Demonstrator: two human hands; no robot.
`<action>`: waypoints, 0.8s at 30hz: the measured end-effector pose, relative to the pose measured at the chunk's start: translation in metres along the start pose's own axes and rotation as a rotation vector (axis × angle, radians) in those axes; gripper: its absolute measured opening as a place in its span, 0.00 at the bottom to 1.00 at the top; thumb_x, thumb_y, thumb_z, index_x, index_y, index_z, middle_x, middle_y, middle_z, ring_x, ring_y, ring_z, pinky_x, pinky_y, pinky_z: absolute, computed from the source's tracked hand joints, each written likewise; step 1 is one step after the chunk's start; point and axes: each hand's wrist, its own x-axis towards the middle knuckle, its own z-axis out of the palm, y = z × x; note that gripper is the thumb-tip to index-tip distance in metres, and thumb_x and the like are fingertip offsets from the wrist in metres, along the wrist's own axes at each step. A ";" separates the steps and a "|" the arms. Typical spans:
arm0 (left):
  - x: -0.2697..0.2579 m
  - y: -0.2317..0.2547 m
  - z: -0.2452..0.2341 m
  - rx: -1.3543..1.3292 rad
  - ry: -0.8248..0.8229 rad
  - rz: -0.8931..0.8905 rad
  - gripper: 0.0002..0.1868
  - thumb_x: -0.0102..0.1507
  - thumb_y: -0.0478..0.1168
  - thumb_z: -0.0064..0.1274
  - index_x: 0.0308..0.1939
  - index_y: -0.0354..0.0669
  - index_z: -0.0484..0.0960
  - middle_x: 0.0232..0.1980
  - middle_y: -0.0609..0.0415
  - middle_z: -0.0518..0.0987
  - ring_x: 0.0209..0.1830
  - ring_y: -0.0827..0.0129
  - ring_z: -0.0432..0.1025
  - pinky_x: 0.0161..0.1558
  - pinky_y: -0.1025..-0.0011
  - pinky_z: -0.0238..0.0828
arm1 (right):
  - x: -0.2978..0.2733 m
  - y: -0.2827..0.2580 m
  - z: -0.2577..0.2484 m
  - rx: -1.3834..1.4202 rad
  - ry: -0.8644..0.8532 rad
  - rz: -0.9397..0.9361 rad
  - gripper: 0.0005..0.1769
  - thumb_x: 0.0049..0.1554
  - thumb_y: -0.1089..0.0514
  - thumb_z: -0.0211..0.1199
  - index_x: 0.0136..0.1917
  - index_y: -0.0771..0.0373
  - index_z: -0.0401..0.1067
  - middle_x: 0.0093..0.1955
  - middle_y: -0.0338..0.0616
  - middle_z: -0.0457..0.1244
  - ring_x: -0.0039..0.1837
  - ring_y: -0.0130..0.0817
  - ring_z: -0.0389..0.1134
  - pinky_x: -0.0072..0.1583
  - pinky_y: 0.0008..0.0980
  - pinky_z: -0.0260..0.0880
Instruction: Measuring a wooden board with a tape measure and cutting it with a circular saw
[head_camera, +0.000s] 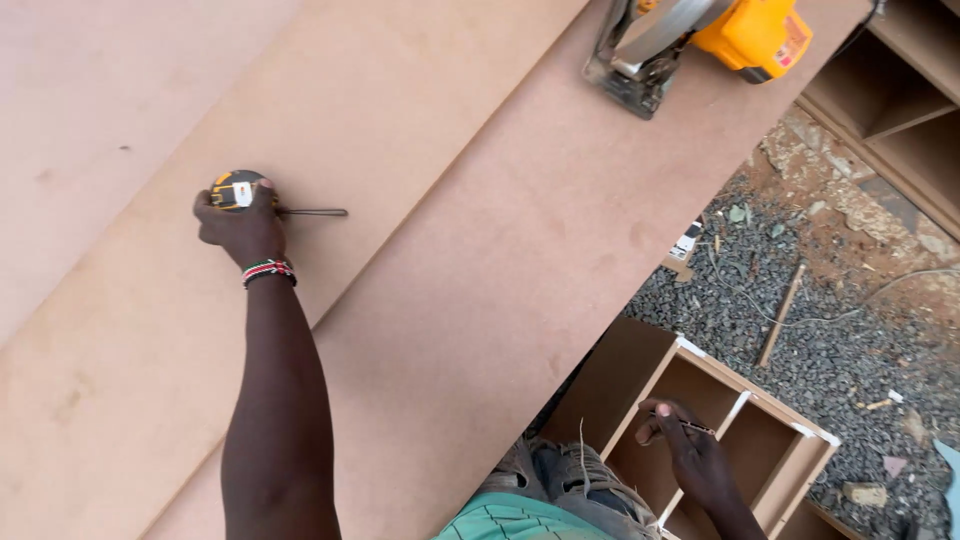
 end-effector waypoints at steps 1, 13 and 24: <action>0.013 0.003 0.030 -0.003 -0.036 -0.005 0.50 0.60 0.54 0.82 0.80 0.54 0.69 0.81 0.35 0.61 0.69 0.51 0.82 0.58 0.57 0.97 | 0.005 0.003 -0.018 0.005 0.031 0.019 0.35 0.77 0.39 0.48 0.69 0.64 0.89 0.45 0.51 0.81 0.51 0.43 0.84 0.64 0.42 0.79; -0.052 0.034 0.187 0.424 0.042 0.285 0.63 0.79 0.51 0.73 0.99 0.46 0.36 1.01 0.38 0.42 1.01 0.41 0.37 0.98 0.42 0.40 | 0.130 -0.058 -0.174 0.125 -0.064 0.070 0.31 0.74 0.39 0.55 0.72 0.60 0.86 0.53 0.50 0.80 0.61 0.45 0.82 0.72 0.50 0.76; -0.476 0.242 0.288 -0.281 -0.372 0.068 0.17 0.83 0.45 0.56 0.49 0.38 0.92 0.41 0.42 0.93 0.36 0.57 0.88 0.42 0.63 0.89 | 0.352 -0.227 -0.317 -0.049 -0.671 -0.544 0.24 0.81 0.48 0.53 0.74 0.65 0.82 0.39 0.55 0.75 0.44 0.45 0.78 0.51 0.59 0.82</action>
